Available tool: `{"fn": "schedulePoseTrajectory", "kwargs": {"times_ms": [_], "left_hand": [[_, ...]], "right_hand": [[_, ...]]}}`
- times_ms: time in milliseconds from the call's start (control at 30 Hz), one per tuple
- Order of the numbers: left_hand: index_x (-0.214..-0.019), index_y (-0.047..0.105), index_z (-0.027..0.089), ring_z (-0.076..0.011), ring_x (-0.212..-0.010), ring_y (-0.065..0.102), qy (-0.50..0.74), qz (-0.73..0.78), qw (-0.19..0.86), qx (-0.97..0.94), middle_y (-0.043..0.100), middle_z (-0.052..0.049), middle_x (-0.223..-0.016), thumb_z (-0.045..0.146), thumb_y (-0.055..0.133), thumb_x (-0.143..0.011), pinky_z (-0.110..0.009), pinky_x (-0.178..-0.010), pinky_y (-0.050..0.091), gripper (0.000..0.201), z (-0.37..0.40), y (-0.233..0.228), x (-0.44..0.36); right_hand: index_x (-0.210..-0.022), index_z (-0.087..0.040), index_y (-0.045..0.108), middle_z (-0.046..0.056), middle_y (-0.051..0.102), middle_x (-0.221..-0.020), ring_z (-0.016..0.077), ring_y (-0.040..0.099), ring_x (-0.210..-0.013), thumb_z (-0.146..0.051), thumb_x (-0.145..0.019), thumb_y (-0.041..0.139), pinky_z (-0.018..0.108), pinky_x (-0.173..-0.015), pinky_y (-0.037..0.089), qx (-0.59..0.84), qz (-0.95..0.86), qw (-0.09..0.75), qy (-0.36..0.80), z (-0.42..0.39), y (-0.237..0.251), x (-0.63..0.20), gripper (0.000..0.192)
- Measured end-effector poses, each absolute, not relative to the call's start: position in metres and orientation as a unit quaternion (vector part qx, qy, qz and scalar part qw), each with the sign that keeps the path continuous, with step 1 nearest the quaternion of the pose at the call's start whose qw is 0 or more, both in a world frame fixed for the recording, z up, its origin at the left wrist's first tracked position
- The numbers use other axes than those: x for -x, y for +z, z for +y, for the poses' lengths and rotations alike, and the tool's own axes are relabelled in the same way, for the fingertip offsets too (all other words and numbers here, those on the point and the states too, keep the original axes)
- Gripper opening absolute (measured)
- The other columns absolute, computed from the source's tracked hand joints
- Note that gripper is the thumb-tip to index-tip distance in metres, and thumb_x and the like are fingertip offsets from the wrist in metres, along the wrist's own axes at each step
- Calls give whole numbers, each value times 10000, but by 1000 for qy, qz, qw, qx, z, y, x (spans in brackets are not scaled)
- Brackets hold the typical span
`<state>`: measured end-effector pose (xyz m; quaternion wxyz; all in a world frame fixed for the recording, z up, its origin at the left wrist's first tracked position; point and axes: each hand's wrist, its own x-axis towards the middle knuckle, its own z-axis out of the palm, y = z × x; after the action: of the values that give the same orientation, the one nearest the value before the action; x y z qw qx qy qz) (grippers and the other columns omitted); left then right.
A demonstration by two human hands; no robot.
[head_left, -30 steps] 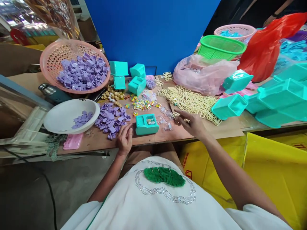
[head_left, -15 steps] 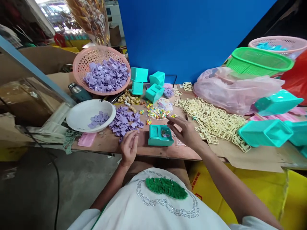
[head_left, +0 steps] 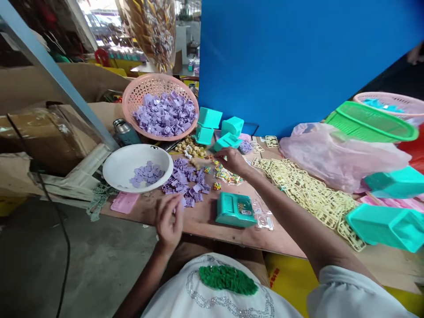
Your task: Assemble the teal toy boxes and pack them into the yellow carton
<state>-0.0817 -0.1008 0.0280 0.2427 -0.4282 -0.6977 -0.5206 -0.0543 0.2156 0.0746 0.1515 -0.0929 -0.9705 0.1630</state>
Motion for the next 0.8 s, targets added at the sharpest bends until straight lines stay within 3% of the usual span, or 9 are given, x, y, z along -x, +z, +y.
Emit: {"fn": "schedulePoseTrajectory", "kwargs": {"times_ms": [200, 467, 567, 667, 800], "left_hand": [[-1316, 707, 177, -313, -1360, 588, -462, -681, 235, 517, 662, -170, -1358, 194, 596, -1048, -481, -1106, 548, 291, -87, -9, 47], [-1405, 645, 157, -334, -1437, 531, -475, -677, 207, 523, 646, -187, -1394, 183, 580, -1048, -518, -1149, 517, 363, -89, -20, 52], [-1437, 625, 166, -313, -1365, 591, -492, -657, 183, 541, 692, -172, -1324, 181, 558, -1054, -497, -1101, 552, 389, -88, -23, 52], [-1450, 615, 183, -272, -1166, 679, -496, -628, 170, 575, 750, -128, -1154, 200, 554, -1056, -449, -1001, 595, 399, -87, -27, 52], [-1369, 655, 160, -264, -1009, 701, -483, -622, 179, 590, 750, -110, -1008, 250, 582, -1043, -450, -929, 611, 346, -86, -27, 50]], "right_hand": [[-863, -148, 846, 108, 803, -889, 222, 708, -851, -48, -859, 679, 331, -849, 550, 35, -976, 118, 179, 193, 62, 93, 195], [-891, -170, 841, 113, 799, -946, 219, 698, -862, -90, -869, 673, 316, -836, 539, 8, -972, 108, 210, 180, 55, 103, 188], [-889, -174, 836, 107, 801, -946, 210, 702, -840, -109, -871, 700, 301, -797, 533, 1, -967, 104, 231, 174, 56, 97, 152], [-883, -168, 825, 115, 795, -937, 215, 707, -841, -126, -893, 698, 309, -795, 529, 5, -965, 108, 240, 168, 60, 84, 134], [-920, -168, 810, 118, 779, -935, 221, 711, -848, -171, -954, 681, 322, -796, 538, -27, -956, 110, 270, 149, 75, 75, 134]]}}
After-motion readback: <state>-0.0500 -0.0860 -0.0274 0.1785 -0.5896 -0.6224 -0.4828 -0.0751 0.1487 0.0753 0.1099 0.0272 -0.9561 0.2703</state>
